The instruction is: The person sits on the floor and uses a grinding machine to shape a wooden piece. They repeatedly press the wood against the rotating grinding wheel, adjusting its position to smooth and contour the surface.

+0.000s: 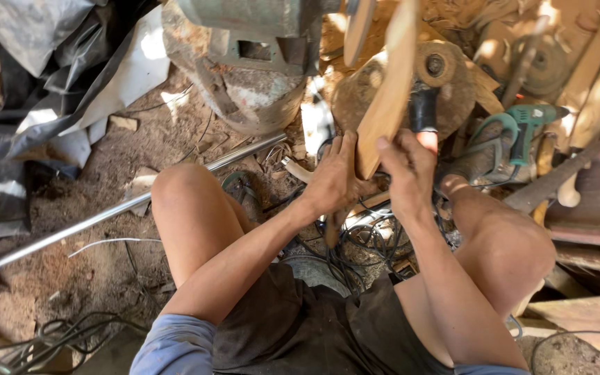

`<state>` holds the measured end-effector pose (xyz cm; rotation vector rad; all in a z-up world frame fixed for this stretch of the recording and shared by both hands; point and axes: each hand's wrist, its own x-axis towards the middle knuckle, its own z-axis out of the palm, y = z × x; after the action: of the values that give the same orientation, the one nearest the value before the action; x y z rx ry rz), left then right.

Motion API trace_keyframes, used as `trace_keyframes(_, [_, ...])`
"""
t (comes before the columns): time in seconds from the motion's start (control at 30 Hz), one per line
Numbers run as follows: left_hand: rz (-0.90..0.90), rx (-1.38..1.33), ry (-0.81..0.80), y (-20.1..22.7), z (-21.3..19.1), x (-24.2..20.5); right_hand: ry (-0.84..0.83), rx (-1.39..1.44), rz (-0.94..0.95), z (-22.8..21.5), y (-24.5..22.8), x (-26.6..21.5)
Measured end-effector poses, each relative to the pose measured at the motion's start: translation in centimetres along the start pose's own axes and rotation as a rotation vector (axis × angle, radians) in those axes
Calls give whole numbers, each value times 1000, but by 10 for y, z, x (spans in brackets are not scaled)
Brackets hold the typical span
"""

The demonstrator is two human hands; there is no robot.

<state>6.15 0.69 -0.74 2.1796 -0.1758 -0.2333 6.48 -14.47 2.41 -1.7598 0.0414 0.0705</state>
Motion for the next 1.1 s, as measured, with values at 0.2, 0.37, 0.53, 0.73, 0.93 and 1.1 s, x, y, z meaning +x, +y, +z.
trace_keyframes(0.2, [-75, -70, -119, -9, 11, -20, -147, 490, -257, 4, -10, 41])
trace_keyframes(0.37, [-187, -89, -148, -10, 15, -17, -197, 573, -188, 17, 8, 63])
trace_keyframes(0.53, [-195, -162, -69, -11, 22, -16, -198, 576, -142, 27, 21, 82])
trace_keyframes(0.73, [-283, -232, -106, -11, 13, -11, -228, 611, -115, 38, 30, 98])
trace_keyframes(0.93, [-293, -317, -114, -9, -1, -5, -196, 576, -70, 50, 34, 107])
trace_keyframes(1.1, [-343, -328, -110, -5, -4, 2, -186, 608, -47, 54, 32, 119])
